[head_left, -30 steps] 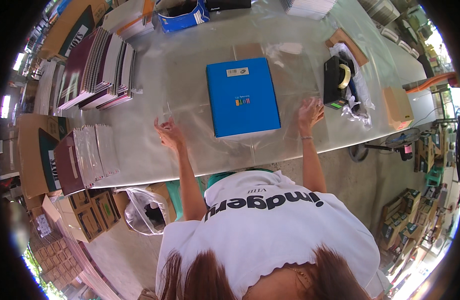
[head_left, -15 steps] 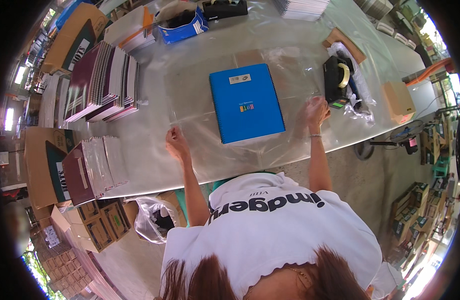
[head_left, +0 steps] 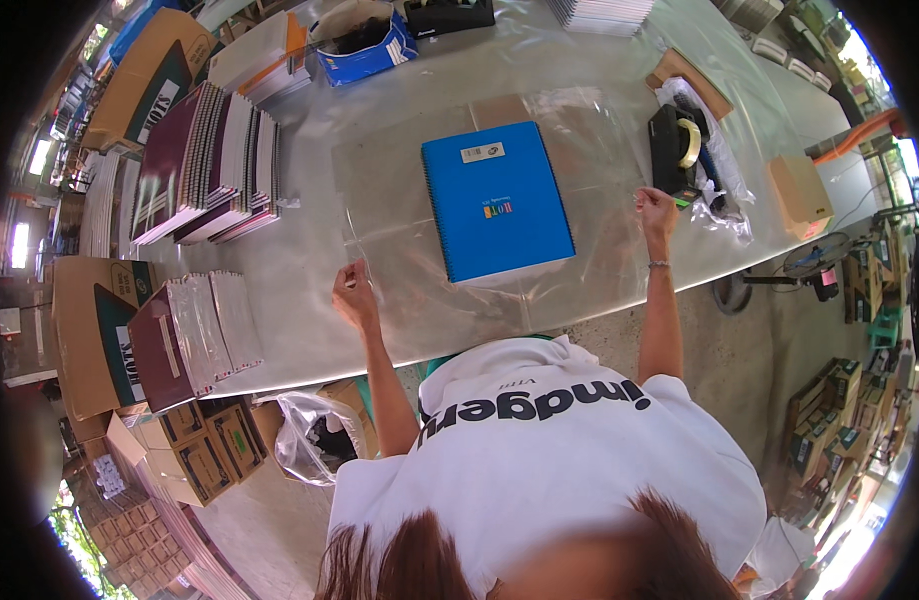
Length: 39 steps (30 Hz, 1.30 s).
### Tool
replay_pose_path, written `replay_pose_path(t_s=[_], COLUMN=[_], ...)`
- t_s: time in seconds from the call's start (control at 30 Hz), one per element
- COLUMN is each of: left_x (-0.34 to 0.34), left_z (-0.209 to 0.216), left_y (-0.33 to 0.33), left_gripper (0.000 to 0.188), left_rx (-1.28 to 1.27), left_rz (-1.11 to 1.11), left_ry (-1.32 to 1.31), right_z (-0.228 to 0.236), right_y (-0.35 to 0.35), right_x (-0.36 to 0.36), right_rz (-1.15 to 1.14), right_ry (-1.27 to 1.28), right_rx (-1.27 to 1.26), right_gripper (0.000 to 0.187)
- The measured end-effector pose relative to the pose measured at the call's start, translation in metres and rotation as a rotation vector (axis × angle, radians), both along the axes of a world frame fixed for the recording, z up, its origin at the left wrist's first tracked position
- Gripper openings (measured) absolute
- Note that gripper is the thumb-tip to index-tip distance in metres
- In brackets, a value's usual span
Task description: The person places a notebook into a plastic sleeve and seals it using tape from a dispenser. They move stacks of notebooks between the table and cardboard boxes.
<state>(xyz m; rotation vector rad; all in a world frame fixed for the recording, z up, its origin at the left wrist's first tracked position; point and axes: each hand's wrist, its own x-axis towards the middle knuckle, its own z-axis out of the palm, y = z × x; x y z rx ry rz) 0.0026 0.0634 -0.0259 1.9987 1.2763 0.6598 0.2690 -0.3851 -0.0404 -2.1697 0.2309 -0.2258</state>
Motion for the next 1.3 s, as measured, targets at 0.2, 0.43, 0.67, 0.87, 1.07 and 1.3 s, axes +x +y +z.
replay_pose_path(t_s=[0.2,0.43,0.67,0.87,1.07,1.3], left_x=[0.019,0.039,0.064,0.093,0.11,0.134], left_z=[-0.001,0.005,0.081,0.126,0.125,0.114], left_y=[0.027,0.047,0.032,-0.007,-0.021,-0.061], left_gripper=[0.038,0.044,0.041,0.033,0.028,0.033], left_rx=[-0.012,-0.429,-0.574,-0.436,-0.432,-0.574], left_rz=[-0.175,-0.297,-0.619,-0.798,-0.802,-0.807], left_ry=[0.012,0.015,-0.042,0.064,0.099,-0.001], right_z=[-0.014,0.027,0.101,0.141,0.134,0.098], right_y=[0.0,0.019,0.061,0.092,0.126,0.166], right_x=[0.026,0.065,0.045,0.044,0.039,0.01], right_rz=[0.155,0.343,0.857,1.04,1.122,1.037], right_ry=[-0.355,0.402,0.679,0.741,0.711,0.79], right_rx=[-0.4,-0.056,0.453,0.453,0.498,0.658], right_gripper=[0.029,0.035,0.042,0.028,0.026,0.02])
